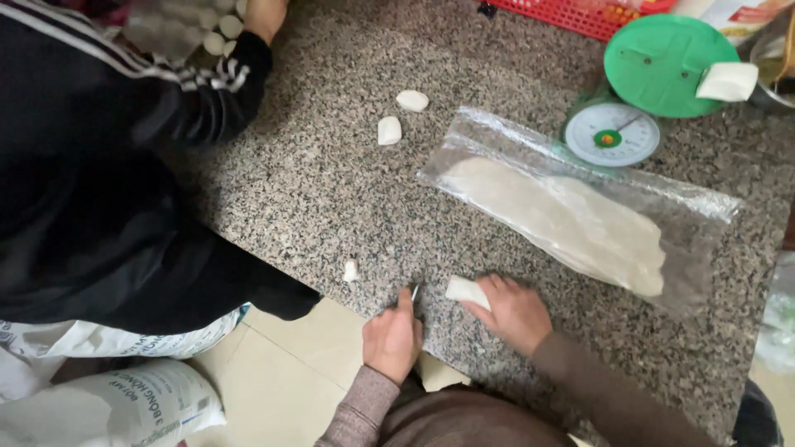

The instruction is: Cutting a roll of dough into small portions and rounding them into balls on a granite countertop.

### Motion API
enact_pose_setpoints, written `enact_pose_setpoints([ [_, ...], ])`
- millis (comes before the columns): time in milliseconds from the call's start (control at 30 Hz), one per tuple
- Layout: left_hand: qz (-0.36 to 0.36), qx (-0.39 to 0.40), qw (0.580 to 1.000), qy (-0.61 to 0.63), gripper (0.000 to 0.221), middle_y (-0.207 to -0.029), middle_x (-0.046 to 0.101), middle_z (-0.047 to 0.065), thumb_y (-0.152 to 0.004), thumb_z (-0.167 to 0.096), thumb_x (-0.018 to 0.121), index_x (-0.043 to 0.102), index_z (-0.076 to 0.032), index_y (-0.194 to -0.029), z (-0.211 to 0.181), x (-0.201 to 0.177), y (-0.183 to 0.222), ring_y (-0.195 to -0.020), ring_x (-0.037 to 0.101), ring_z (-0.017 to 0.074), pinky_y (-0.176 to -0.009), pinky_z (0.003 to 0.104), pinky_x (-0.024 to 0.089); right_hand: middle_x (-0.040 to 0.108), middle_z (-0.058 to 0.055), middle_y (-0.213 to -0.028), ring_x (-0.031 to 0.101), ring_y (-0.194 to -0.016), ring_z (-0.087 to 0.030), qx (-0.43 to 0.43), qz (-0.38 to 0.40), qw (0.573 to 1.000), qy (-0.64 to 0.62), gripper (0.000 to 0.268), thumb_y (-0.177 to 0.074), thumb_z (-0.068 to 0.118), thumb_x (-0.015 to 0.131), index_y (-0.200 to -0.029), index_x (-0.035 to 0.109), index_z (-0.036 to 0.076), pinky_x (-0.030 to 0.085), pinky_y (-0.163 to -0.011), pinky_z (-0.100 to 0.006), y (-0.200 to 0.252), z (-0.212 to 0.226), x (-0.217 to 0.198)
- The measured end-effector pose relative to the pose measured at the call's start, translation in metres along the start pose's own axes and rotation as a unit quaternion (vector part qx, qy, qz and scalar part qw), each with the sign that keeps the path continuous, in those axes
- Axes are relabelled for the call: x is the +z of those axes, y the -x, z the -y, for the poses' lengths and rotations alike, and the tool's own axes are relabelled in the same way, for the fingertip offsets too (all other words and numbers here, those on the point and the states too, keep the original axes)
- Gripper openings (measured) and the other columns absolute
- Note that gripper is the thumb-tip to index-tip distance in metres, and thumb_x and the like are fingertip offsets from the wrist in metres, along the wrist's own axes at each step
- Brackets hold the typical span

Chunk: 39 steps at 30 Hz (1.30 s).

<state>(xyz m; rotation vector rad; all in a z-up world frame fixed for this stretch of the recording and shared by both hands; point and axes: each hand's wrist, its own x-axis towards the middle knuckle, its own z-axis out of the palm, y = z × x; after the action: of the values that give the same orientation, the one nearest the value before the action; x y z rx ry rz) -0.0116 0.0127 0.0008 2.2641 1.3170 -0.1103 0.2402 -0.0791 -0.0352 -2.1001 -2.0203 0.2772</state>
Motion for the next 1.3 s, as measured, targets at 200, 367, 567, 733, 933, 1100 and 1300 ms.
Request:
enact_pose_setpoints([
  [200,0.058,-0.075,0.995,0.011,0.064,-0.111,0.084,0.028,-0.104,-0.029,0.060,0.050,-0.005,-0.162,-0.004,-0.022,-0.013,-0.111,0.083,0.0513,-0.096,0.062,0.066,0.079,-0.008,-0.099,0.082,-0.096,-0.034,0.065,-0.075,0.989,-0.108,0.045,-0.102,0.059,0.075,-0.122,0.076,0.018,0.068,-0.072,-0.051,-0.008,0.027,0.016],
  [367,0.055,-0.053,0.997,0.011,0.055,-0.106,0.084,0.027,-0.104,-0.025,0.062,0.054,-0.006,-0.155,-0.033,-0.016,-0.033,-0.106,0.084,0.0501,-0.090,0.062,0.066,0.065,-0.005,-0.113,0.069,-0.109,-0.030,0.032,-0.090,0.995,-0.039,0.050,-0.105,0.059,0.070,-0.131,0.073,0.017,0.061,-0.078,-0.046,-0.011,0.033,0.025],
  [567,0.042,-0.017,0.999,-0.003,0.057,-0.104,0.085,0.027,-0.104,-0.019,0.063,0.055,-0.004,-0.158,-0.025,-0.003,-0.045,-0.104,0.084,0.0502,-0.088,0.063,0.066,0.070,-0.012,-0.126,0.069,-0.123,-0.036,0.054,-0.006,0.982,-0.182,0.060,-0.105,0.041,0.076,-0.155,0.065,0.008,0.059,-0.097,-0.047,-0.002,0.018,0.023],
  [733,0.015,-0.022,0.999,0.026,0.050,-0.103,0.083,0.034,-0.107,-0.014,0.061,0.056,0.000,-0.155,-0.074,-0.044,-0.005,-0.103,0.083,0.0549,-0.088,0.066,0.066,0.078,-0.012,-0.122,0.075,-0.122,-0.036,0.068,-0.007,0.966,-0.250,0.046,-0.103,0.034,0.082,-0.141,0.073,0.010,0.063,-0.097,-0.046,0.002,0.013,0.025],
  [933,0.006,0.025,0.999,-0.021,0.053,-0.105,0.081,0.025,-0.104,-0.025,0.064,0.053,-0.009,-0.152,-0.078,0.014,0.007,-0.090,0.083,0.0534,-0.082,0.063,0.069,0.076,-0.009,-0.123,0.074,-0.113,-0.038,0.016,-0.057,0.978,-0.198,0.018,-0.092,0.014,0.080,-0.108,0.072,0.010,0.064,-0.089,-0.050,-0.002,0.022,0.013],
  [1100,0.062,0.009,0.998,0.020,0.059,-0.102,0.082,0.025,-0.105,-0.018,0.058,0.047,0.000,-0.160,-0.088,-0.001,-0.003,-0.096,0.083,0.0531,-0.087,0.067,0.066,0.079,-0.007,-0.118,0.073,-0.108,-0.034,-0.014,-0.096,0.979,-0.179,0.016,-0.087,0.015,0.083,-0.097,0.071,0.013,0.063,-0.085,-0.046,0.000,0.015,0.028],
  [1300,0.054,0.050,0.997,-0.003,0.058,-0.105,0.084,0.027,-0.100,-0.014,0.060,0.047,0.001,-0.154,-0.113,-0.005,-0.054,-0.102,0.084,0.0516,-0.091,0.065,0.066,0.072,-0.014,-0.111,0.068,-0.112,-0.036,0.019,-0.081,0.978,-0.190,0.029,-0.092,0.016,0.073,-0.118,0.073,0.003,0.058,-0.098,-0.046,-0.004,0.014,0.046],
])
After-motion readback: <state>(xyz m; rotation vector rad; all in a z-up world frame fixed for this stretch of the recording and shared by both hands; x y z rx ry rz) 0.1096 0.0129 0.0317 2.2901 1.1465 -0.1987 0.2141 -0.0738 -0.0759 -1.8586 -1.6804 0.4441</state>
